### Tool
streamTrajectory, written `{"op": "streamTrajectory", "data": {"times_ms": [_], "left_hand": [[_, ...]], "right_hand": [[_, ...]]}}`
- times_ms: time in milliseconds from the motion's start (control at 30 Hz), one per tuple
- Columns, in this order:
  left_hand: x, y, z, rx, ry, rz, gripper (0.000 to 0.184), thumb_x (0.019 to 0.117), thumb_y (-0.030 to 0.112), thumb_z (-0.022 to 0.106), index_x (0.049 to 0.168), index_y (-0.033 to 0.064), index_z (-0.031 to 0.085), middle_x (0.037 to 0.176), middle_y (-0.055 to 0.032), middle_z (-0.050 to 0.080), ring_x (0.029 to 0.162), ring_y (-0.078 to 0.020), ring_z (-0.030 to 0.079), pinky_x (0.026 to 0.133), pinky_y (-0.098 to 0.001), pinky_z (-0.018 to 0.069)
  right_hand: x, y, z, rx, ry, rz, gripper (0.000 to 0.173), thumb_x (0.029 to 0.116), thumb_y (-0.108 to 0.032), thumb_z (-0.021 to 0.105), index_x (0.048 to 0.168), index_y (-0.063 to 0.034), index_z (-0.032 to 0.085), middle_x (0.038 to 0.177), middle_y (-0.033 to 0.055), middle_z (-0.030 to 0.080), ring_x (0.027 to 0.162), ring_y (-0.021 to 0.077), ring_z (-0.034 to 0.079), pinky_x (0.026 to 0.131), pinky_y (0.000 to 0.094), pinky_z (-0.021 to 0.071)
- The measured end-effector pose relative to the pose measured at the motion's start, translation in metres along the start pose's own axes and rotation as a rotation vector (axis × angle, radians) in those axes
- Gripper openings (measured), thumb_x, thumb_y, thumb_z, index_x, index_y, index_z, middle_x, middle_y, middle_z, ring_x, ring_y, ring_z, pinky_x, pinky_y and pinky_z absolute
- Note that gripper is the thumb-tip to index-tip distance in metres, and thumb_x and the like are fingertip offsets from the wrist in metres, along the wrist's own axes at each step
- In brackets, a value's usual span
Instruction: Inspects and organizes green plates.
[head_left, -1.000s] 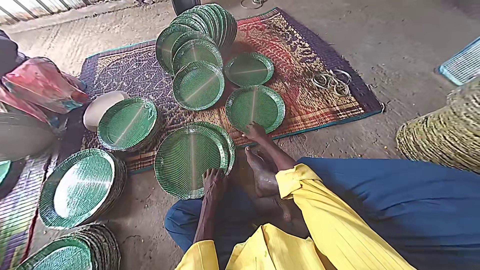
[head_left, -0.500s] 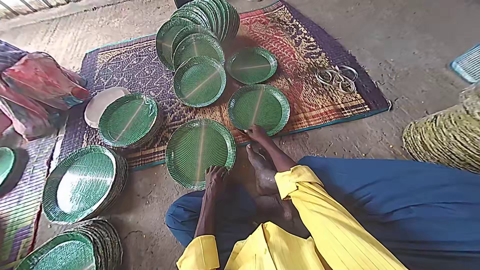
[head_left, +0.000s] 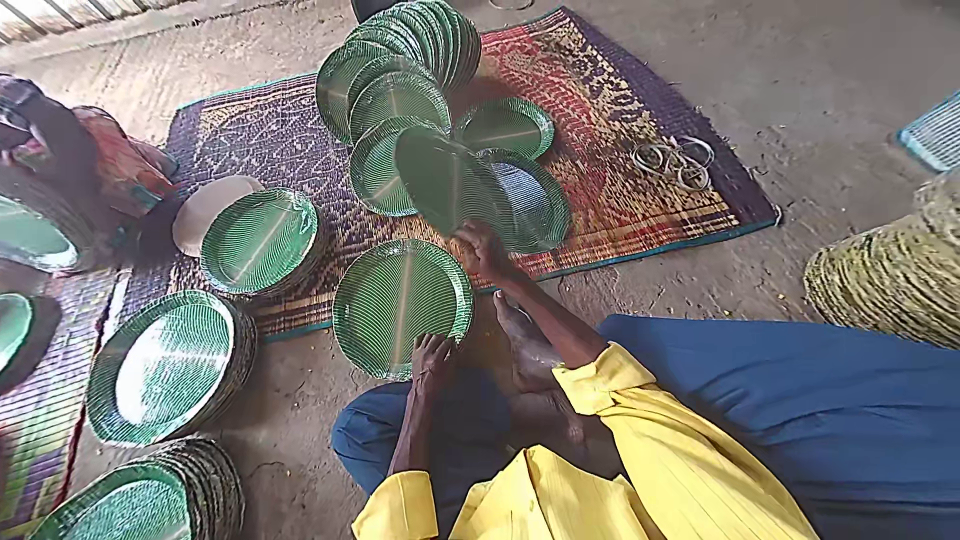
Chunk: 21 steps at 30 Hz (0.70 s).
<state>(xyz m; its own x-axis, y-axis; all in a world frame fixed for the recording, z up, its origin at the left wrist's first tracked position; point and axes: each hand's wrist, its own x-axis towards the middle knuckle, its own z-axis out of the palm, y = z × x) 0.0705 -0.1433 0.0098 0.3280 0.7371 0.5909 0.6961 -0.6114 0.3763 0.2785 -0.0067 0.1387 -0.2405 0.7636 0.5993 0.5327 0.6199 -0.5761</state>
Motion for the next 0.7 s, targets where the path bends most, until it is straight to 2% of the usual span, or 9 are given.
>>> {"op": "streamTrajectory", "data": {"times_ms": [67, 133, 200, 267, 367, 433, 500, 600, 700], "left_hand": [[0.004, 0.009, -0.003, 0.007, 0.162, 0.098, 0.025, 0.0936, 0.019, 0.059, 0.085, 0.0047, 0.077, 0.077, -0.0102, 0.073, 0.072, -0.0235, 0.068, 0.079, -0.0390, 0.0548], [0.004, 0.017, -0.005, 0.016, 0.250, 0.152, 0.025, 0.0976, 0.022, 0.056, 0.087, 0.0083, 0.074, 0.078, -0.0076, 0.071, 0.076, -0.0211, 0.067, 0.083, -0.0357, 0.0532], [0.001, 0.019, -0.009, 0.032, 0.274, 0.140, 0.025, 0.0986, 0.024, 0.054, 0.089, 0.0107, 0.073, 0.085, -0.0071, 0.072, 0.086, -0.0218, 0.068, 0.092, -0.0368, 0.0518], [-0.001, 0.016, -0.010, 0.065, 0.217, 0.040, 0.024, 0.0959, 0.022, 0.056, 0.090, 0.0094, 0.076, 0.090, -0.0099, 0.074, 0.090, -0.0260, 0.069, 0.090, -0.0416, 0.0522], [0.000, 0.007, -0.008, 0.077, -0.010, -0.221, 0.026, 0.0949, 0.021, 0.059, 0.102, 0.0050, 0.079, 0.096, -0.0158, 0.074, 0.092, -0.0352, 0.071, 0.088, -0.0539, 0.0541], [0.005, 0.006, -0.011, 0.057, -0.283, -0.354, 0.031, 0.0958, 0.022, 0.061, 0.113, 0.0011, 0.076, 0.107, -0.0210, 0.073, 0.104, -0.0410, 0.069, 0.097, -0.0602, 0.0500], [0.010, 0.009, -0.011, 0.065, -0.483, -0.368, 0.032, 0.0989, 0.025, 0.058, 0.115, 0.0030, 0.075, 0.115, -0.0202, 0.072, 0.113, -0.0402, 0.066, 0.102, -0.0592, 0.0474], [0.005, 0.008, -0.007, 0.019, -0.470, -0.298, 0.031, 0.0997, 0.027, 0.059, 0.112, 0.0048, 0.076, 0.109, -0.0172, 0.073, 0.108, -0.0372, 0.068, 0.097, -0.0572, 0.0502], [0.004, 0.004, -0.009, -0.081, -0.395, -0.274, 0.027, 0.0992, 0.021, 0.060, 0.107, 0.0018, 0.077, 0.104, -0.0177, 0.075, 0.102, -0.0366, 0.071, 0.096, -0.0560, 0.0526]], "right_hand": [[-0.013, -0.023, 0.034, 0.097, -0.175, -0.143, 0.019, 0.0971, -0.004, 0.059, 0.098, 0.0023, 0.076, 0.101, 0.0193, 0.073, 0.100, 0.0332, 0.070, 0.091, 0.0490, 0.0559], [-0.040, -0.037, 0.061, 0.166, -0.460, -0.182, 0.020, 0.0989, -0.002, 0.057, 0.100, 0.0050, 0.075, 0.106, 0.0226, 0.073, 0.105, 0.0376, 0.070, 0.095, 0.0522, 0.0545], [-0.068, -0.033, 0.080, 0.172, -0.791, -0.137, 0.020, 0.1003, -0.002, 0.057, 0.105, 0.0086, 0.073, 0.112, 0.0268, 0.070, 0.111, 0.0434, 0.066, 0.098, 0.0575, 0.0493], [-0.079, -0.025, 0.081, 0.102, -1.052, -0.051, 0.020, 0.0980, 0.003, 0.059, 0.114, 0.0095, 0.069, 0.119, 0.0279, 0.068, 0.117, 0.0455, 0.062, 0.104, 0.0595, 0.0439], [-0.071, -0.011, 0.072, 0.107, -1.035, 0.075, 0.023, 0.0993, -0.010, 0.062, 0.113, 0.0056, 0.072, 0.115, 0.0252, 0.070, 0.114, 0.0410, 0.065, 0.103, 0.0559, 0.0456], [-0.049, -0.003, 0.056, 0.093, -1.063, 0.243, 0.032, 0.1012, -0.024, 0.065, 0.119, 0.0026, 0.070, 0.121, 0.0232, 0.068, 0.117, 0.0374, 0.064, 0.106, 0.0544, 0.0451], [-0.035, 0.019, 0.042, 0.090, -0.916, 0.380, 0.036, 0.0993, -0.029, 0.070, 0.118, 0.0017, 0.072, 0.121, 0.0219, 0.069, 0.116, 0.0347, 0.065, 0.106, 0.0537, 0.0468], [-0.038, 0.066, 0.022, -0.075, -0.437, 0.539, 0.031, 0.0977, -0.028, 0.072, 0.116, -0.0020, 0.073, 0.119, 0.0207, 0.068, 0.109, 0.0373, 0.067, 0.096, 0.0579, 0.0534], [-0.055, 0.111, 0.004, -0.320, -0.323, 0.729, 0.043, 0.0952, -0.025, 0.073, 0.131, -0.0017, 0.067, 0.134, 0.0265, 0.062, 0.128, 0.0452, 0.057, 0.104, 0.0643, 0.0457]]}}
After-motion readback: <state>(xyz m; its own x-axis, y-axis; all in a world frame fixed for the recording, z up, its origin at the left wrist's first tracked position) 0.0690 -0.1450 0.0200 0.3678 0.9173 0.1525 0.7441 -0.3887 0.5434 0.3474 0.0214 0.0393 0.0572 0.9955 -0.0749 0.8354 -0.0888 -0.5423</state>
